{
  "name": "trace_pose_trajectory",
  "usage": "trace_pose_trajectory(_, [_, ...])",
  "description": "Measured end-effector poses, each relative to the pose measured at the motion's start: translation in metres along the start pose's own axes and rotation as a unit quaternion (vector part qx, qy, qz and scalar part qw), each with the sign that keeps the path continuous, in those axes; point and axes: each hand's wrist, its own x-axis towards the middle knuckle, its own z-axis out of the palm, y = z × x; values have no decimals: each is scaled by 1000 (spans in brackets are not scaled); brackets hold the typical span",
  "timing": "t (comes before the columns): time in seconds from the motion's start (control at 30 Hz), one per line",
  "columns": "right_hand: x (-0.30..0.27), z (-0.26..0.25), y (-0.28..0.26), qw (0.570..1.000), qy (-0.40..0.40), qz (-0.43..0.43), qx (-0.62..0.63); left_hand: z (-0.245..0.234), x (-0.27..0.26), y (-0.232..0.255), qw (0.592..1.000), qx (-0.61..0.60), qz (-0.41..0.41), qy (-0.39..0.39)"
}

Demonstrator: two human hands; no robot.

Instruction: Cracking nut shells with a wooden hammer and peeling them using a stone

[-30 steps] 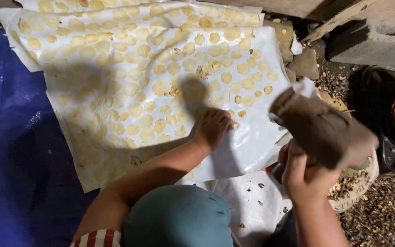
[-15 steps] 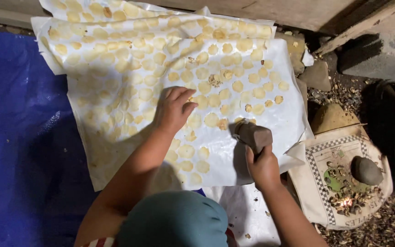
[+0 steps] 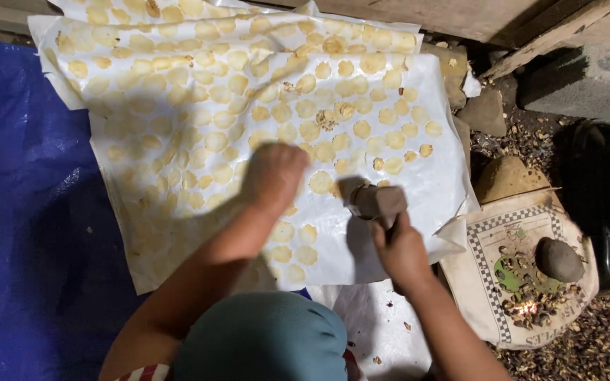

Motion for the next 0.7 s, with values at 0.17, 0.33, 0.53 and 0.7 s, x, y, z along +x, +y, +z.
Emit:
trace_pose_trajectory(0.17, [-26, -80, -41, 989, 56, -14, 133, 6, -44, 75, 966, -210, 18, -153])
trace_pose_trajectory(0.33, [-57, -74, -3, 927, 148, -241, 248, 6, -45, 85, 979, -184, 19, -79])
trace_pose_trajectory(0.53, [-33, 10, -41, 946, 115, -287, 103, -52, 0, 28, 977, -185, -72, -78])
trace_pose_trajectory(0.7, [-28, 30, -4, 997, -11, -48, -61, -20, -23, -34, 992, -117, -43, 5])
